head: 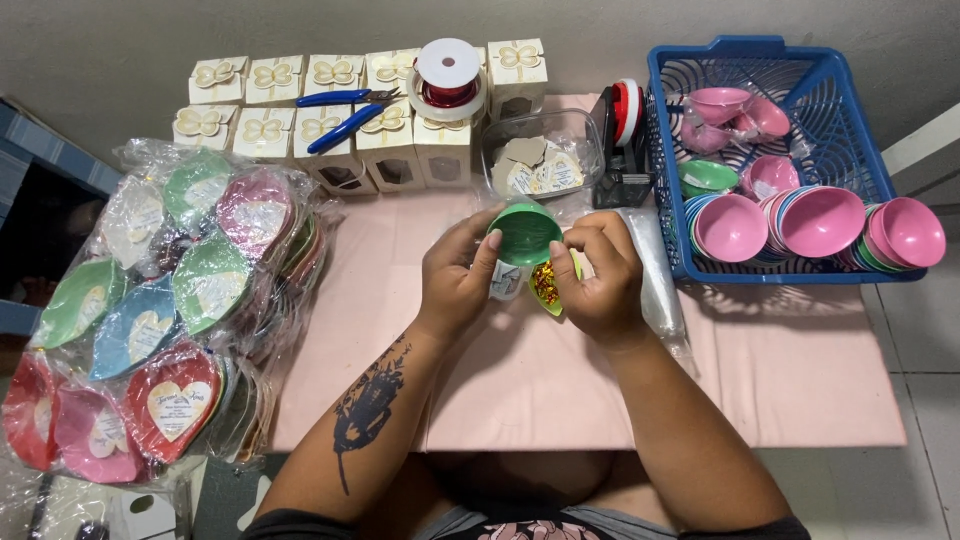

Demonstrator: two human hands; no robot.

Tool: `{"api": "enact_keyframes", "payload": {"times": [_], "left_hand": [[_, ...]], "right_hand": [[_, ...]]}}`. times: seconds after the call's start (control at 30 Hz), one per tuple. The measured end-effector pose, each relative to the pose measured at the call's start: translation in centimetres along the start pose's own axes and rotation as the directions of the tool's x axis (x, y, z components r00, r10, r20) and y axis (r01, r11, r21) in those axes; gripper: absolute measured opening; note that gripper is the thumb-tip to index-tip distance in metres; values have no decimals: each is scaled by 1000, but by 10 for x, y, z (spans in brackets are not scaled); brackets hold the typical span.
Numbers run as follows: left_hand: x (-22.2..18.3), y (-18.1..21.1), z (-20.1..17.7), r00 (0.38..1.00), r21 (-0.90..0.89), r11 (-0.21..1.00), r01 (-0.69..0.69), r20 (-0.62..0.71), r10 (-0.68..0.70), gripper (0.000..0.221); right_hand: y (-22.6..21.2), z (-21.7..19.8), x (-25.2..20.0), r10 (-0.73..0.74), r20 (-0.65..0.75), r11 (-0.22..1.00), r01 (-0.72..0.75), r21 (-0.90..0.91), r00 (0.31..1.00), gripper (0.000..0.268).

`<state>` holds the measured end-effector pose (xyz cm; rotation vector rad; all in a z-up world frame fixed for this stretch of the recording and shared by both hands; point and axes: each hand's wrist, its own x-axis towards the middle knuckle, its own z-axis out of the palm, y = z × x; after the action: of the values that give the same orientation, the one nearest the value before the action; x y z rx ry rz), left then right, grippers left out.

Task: The person places a paper favor and a small packet into a green plastic bowl, then seals it with a plastic bag and uses a twist tie to secure the top.

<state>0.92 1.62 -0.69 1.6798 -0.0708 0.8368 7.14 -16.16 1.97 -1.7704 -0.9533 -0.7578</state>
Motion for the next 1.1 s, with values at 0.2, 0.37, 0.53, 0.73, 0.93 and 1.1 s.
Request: {"api": "enact_keyframes", "payload": {"times": [0.2, 0.37, 0.53, 0.73, 0.93, 1.1], "left_hand": [[-7, -20, 6, 999, -125, 992, 34, 43, -28, 40], [-10, -21, 3, 997, -28, 997, 66, 28, -65, 44], [-8, 0, 12, 983, -34, 994, 107, 155, -100, 54], [5, 5, -11, 955, -379, 902, 204, 279, -99, 91], [11, 5, -16, 940, -267, 921, 283, 266, -212, 54], [9, -7, -13, 953, -289, 913, 288, 175, -246, 44]], "right_hand": [[7, 9, -14, 145, 95, 960, -164, 228, 985, 7], [7, 10, -19, 241, 140, 838, -279, 469, 960, 22], [14, 11, -18, 266, -48, 912, -235, 336, 963, 11], [26, 3, -10, 259, -173, 954, -222, 203, 950, 9], [9, 11, -13, 376, -63, 892, -343, 294, 925, 12], [17, 19, -22, 407, 40, 785, -371, 496, 913, 13]]}}
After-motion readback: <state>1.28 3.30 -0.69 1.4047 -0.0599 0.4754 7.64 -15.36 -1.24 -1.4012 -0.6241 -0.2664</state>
